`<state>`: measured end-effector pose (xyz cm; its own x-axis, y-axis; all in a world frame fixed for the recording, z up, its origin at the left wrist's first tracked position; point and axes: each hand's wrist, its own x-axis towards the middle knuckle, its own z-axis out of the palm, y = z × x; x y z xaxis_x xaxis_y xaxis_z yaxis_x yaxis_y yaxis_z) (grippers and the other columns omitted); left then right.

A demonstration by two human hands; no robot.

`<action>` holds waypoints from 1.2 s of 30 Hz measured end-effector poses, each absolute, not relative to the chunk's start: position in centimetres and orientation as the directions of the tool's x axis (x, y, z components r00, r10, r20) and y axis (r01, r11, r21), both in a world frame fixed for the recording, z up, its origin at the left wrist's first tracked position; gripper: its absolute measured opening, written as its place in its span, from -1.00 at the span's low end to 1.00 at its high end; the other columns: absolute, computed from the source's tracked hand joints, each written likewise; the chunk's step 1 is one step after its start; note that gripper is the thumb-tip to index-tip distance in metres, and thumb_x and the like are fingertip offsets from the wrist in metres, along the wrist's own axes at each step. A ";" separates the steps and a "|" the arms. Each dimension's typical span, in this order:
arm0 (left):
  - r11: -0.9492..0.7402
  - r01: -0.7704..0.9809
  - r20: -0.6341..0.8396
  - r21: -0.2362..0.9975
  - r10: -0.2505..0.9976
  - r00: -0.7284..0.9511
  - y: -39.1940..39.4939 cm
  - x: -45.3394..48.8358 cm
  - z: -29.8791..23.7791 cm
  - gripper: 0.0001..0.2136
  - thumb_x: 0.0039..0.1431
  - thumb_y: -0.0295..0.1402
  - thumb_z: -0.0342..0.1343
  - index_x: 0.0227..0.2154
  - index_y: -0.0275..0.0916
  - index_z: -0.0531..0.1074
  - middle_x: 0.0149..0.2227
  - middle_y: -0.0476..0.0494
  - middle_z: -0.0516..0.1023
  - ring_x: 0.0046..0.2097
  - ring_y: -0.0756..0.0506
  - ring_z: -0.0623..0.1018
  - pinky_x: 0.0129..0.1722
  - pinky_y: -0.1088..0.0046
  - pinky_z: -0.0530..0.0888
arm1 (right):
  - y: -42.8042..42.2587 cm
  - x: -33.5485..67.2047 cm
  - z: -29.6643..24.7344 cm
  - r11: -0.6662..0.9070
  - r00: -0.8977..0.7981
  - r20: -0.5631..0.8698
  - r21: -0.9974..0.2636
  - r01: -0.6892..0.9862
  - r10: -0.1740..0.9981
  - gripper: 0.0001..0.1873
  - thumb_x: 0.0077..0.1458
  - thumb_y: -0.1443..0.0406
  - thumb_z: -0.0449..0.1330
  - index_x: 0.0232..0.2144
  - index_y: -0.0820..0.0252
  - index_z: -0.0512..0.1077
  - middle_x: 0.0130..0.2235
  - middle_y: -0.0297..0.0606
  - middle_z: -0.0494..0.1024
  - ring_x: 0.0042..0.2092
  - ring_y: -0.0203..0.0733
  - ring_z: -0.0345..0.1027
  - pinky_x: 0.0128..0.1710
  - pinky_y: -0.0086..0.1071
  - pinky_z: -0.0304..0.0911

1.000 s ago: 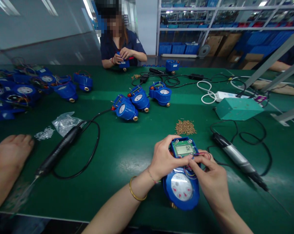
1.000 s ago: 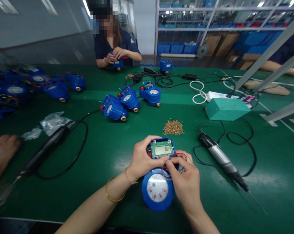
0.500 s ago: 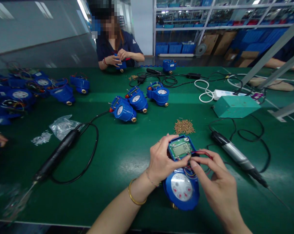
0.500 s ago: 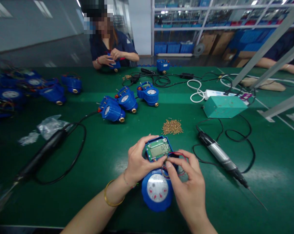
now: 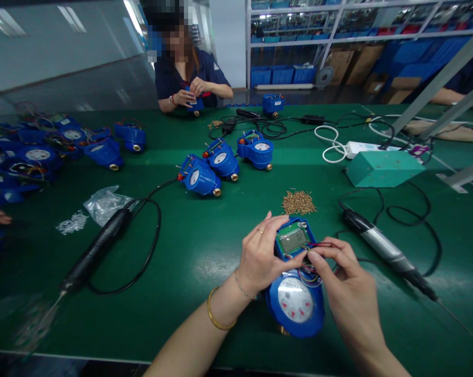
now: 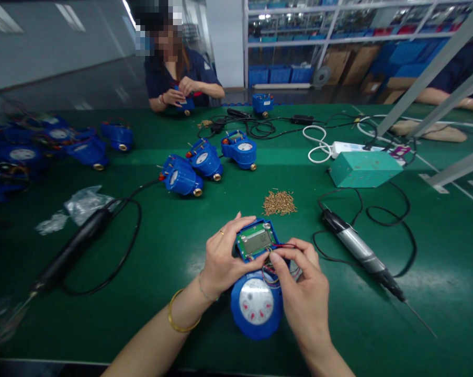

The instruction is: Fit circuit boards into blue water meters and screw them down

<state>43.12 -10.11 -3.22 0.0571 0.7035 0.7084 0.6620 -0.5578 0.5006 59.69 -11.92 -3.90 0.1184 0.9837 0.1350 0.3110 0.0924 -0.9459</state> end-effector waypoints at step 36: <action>-0.563 0.618 0.685 0.549 0.726 0.053 -10.1 43.0 -3.5 -0.49 0.07 -0.20 0.33 0.04 -0.28 0.34 -0.05 -0.24 0.62 0.01 -0.20 0.63 0.19 0.13 0.52 | -11.2 60.8 -3.3 0.134 -0.091 0.108 -0.924 0.358 0.990 -0.72 0.13 0.06 0.24 -0.45 0.13 0.53 -0.15 -0.21 0.39 -0.05 -0.10 0.26 -0.11 -0.31 0.17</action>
